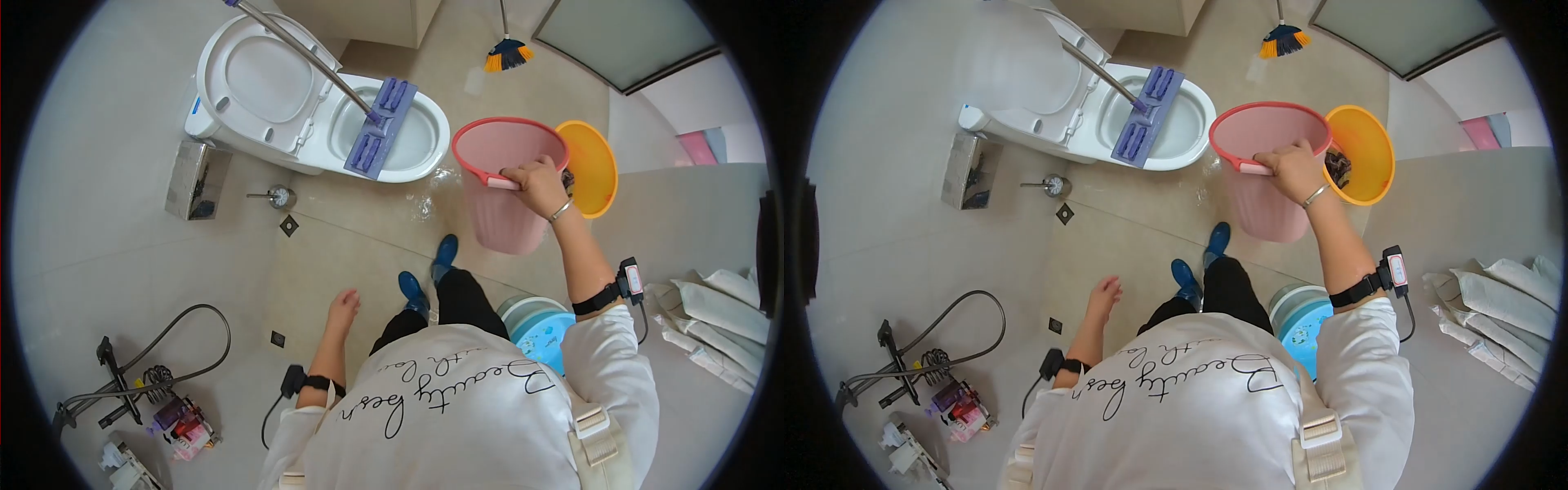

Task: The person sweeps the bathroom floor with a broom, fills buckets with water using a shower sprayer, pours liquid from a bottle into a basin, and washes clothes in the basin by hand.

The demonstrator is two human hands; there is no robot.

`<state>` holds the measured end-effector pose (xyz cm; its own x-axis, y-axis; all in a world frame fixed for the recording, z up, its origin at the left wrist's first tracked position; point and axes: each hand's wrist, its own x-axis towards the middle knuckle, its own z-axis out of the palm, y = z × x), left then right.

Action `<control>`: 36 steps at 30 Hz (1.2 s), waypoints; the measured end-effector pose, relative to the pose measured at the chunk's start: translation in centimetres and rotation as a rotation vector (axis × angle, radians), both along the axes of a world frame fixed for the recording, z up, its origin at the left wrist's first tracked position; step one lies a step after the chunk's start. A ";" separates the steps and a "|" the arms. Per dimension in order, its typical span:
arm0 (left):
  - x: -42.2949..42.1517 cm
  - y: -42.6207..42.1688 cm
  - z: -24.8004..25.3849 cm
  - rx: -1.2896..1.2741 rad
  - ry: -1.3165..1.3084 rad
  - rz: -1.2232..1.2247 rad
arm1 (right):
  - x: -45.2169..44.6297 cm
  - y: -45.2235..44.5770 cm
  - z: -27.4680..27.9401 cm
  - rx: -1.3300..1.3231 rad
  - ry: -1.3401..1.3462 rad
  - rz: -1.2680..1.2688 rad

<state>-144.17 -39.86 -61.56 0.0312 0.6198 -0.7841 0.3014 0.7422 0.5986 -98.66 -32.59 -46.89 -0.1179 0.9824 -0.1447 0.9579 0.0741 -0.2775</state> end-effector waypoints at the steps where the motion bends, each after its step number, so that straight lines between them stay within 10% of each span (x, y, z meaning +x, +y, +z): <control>1: 2.0 1.4 0.5 -0.001 -0.041 -0.001 | 0.7 0.0 0.2 0.034 -0.076 -0.026; 10: 29.8 14.7 9.0 -0.015 -0.395 -0.313 | 8.3 3.6 -2.7 0.286 -0.180 0.156; 23: 53.7 27.8 9.1 -0.379 -0.393 0.157 | 23.5 13.1 -3.6 0.419 0.073 0.160; 36: 65.4 46.5 2.1 -0.116 -0.397 0.248 | 36.2 23.6 -6.5 0.289 0.154 -0.443</control>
<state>-78.76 6.60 -59.47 0.2050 0.5554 -0.8059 -0.1284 0.8316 0.5404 -62.51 -9.03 -53.34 0.3171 0.9402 0.1246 0.8648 -0.2327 -0.4449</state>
